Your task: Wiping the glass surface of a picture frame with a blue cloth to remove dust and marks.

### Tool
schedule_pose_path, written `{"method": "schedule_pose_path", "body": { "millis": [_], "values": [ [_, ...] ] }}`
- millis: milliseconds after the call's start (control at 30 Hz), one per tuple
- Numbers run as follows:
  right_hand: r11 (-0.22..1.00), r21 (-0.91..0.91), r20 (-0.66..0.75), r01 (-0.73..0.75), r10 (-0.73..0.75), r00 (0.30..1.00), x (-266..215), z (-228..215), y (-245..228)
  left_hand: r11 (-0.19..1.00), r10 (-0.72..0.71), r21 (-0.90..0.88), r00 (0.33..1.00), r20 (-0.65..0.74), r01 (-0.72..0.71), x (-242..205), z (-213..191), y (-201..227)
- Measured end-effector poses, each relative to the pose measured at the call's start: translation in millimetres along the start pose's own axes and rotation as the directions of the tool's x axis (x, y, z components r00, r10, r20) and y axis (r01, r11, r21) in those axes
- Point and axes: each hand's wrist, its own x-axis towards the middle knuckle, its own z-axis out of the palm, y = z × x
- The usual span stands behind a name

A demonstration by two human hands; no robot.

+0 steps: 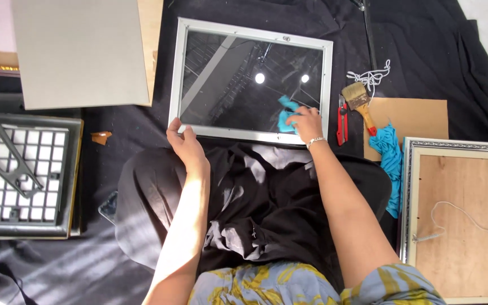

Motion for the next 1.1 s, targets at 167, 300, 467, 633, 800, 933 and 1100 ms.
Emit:
{"method": "schedule_pose_path", "body": {
  "millis": [167,300,467,633,800,933,1100],
  "values": [
    [0.709,0.580,0.209,-0.402,0.347,0.914,27.8,0.3,-79.5,0.993,0.120,0.006,0.991,0.057,-0.121,-38.6,-3.0,21.4],
    [0.360,0.796,0.416,-0.487,0.259,0.872,52.9,-136.5,-219.6,0.955,0.249,0.134,0.961,0.121,-0.265,-26.3,0.8,5.2],
    [0.883,0.337,-0.175,0.326,-0.282,0.943,79.3,-10.8,-226.5,0.938,0.244,0.187,0.940,0.238,-0.291,10.1,18.7,17.1],
    [0.952,0.193,-0.024,0.237,-0.237,0.971,56.3,-58.5,-178.1,0.773,0.361,0.265,0.743,0.564,-0.577,41.0,68.2,-4.1],
    [0.865,0.502,-0.028,0.005,0.010,1.000,33.5,-94.5,-71.8,0.189,0.240,0.478,0.513,0.824,-0.857,28.1,125.3,-102.1],
    [0.872,0.449,-0.280,-0.193,0.343,0.896,-31.8,-66.3,22.4,0.128,0.206,0.463,0.480,0.853,-0.877,0.3,122.0,-95.7],
    [0.737,0.432,-0.168,-0.520,0.632,0.757,-57.5,-8.7,67.4,-0.154,0.409,0.691,0.591,0.695,-0.706,52.1,112.1,-95.0]
  ]
}}
